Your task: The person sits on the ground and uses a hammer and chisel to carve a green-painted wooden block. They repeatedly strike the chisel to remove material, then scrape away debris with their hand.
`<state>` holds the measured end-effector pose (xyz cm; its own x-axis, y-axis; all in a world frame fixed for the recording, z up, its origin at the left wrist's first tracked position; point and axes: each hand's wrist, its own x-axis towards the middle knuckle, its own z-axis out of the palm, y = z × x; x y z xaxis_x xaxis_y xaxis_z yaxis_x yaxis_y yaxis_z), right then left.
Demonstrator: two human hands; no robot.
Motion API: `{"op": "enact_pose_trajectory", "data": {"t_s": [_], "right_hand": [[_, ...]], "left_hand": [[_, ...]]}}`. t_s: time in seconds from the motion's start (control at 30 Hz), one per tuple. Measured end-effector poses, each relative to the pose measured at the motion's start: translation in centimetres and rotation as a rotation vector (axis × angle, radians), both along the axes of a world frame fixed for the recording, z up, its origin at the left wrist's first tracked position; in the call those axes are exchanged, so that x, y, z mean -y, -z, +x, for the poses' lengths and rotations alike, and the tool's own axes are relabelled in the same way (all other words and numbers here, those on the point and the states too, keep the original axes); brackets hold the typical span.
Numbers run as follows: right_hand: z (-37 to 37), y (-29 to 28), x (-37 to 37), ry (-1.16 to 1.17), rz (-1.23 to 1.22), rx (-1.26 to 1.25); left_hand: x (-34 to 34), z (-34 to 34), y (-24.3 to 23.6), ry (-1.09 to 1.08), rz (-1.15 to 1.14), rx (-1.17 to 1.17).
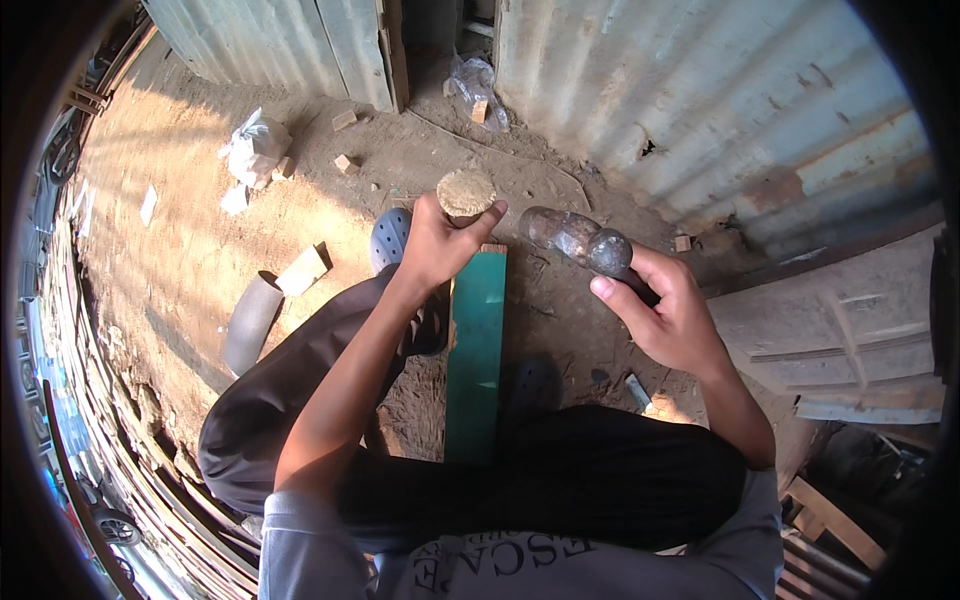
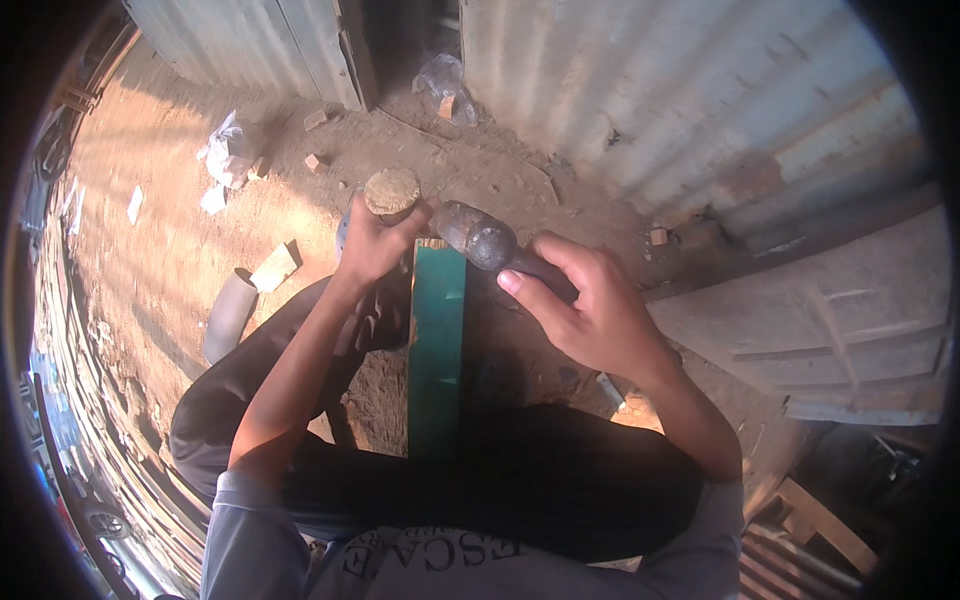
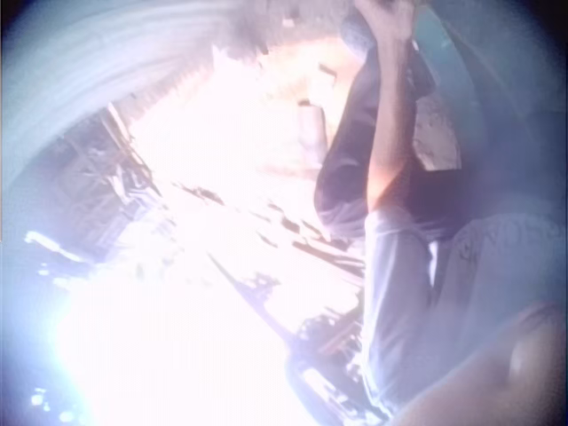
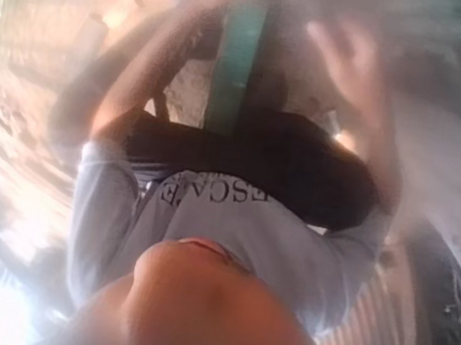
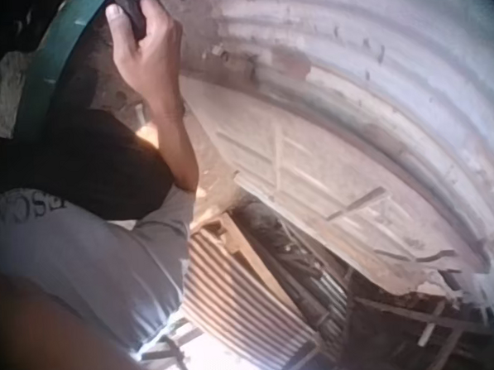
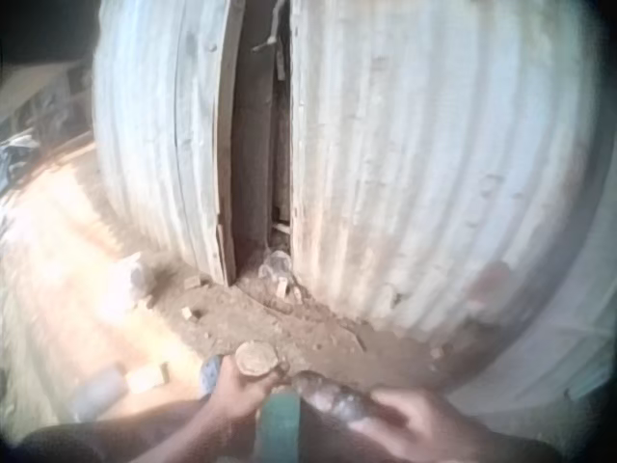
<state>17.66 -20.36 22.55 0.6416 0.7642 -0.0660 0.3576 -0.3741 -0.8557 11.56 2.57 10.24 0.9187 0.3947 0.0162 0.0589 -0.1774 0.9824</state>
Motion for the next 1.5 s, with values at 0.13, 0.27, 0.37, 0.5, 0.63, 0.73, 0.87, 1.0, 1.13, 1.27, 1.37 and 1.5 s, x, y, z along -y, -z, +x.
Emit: {"op": "enact_pose_trajectory", "data": {"t_s": [0.13, 0.27, 0.37, 0.5, 0.63, 0.73, 0.87, 1.0, 1.13, 1.27, 1.37, 1.5], "right_hand": [[0.3, -0.5, 0.1, 0.067, 0.000, -0.056], [0.5, -0.5, 0.1, 0.117, 0.068, -0.120], [0.7, -0.3, 0.2, 0.120, 0.077, -0.134], [1.0, 0.0, 0.4, 0.109, 0.016, -0.100], [0.8, 0.0, 0.1, 0.115, 0.038, -0.118], [1.0, 0.1, 0.1, 0.109, 0.032, -0.114], [0.7, -0.1, -0.2, 0.110, 0.028, -0.140], [0.5, -0.3, -0.2, 0.095, 0.001, -0.182], [0.6, 0.0, -0.2, 0.083, 0.003, -0.132], [0.6, 0.0, -0.2, 0.066, -0.002, -0.118], [0.5, 0.1, -0.2, 0.071, 0.003, -0.130], [0.7, 0.3, 0.1, 0.076, 0.010, -0.125]], "left_hand": [[-0.3, 2.6, 0.4, -0.102, 0.012, 0.051], [0.0, 3.5, 0.6, -0.040, 0.018, -0.099], [0.8, 3.9, 1.6, -0.109, 0.067, 0.115], [0.4, 3.8, 2.4, -0.042, 0.153, 0.078], [-0.2, 4.0, 1.7, -0.050, 0.115, 0.032], [0.0, 4.4, 1.1, -0.084, 0.101, 0.098], [-0.3, 5.0, 0.9, -0.160, 0.101, 0.138], [-0.2, 5.5, 0.6, -0.187, 0.132, 0.107], [0.8, 6.2, 0.3, -0.187, 0.119, 0.110], [0.8, 6.4, 0.9, -0.178, 0.121, 0.071], [0.9, 6.6, 1.5, -0.158, 0.126, 0.065], [1.2, 6.7, 1.0, -0.123, 0.106, 0.089]]}}
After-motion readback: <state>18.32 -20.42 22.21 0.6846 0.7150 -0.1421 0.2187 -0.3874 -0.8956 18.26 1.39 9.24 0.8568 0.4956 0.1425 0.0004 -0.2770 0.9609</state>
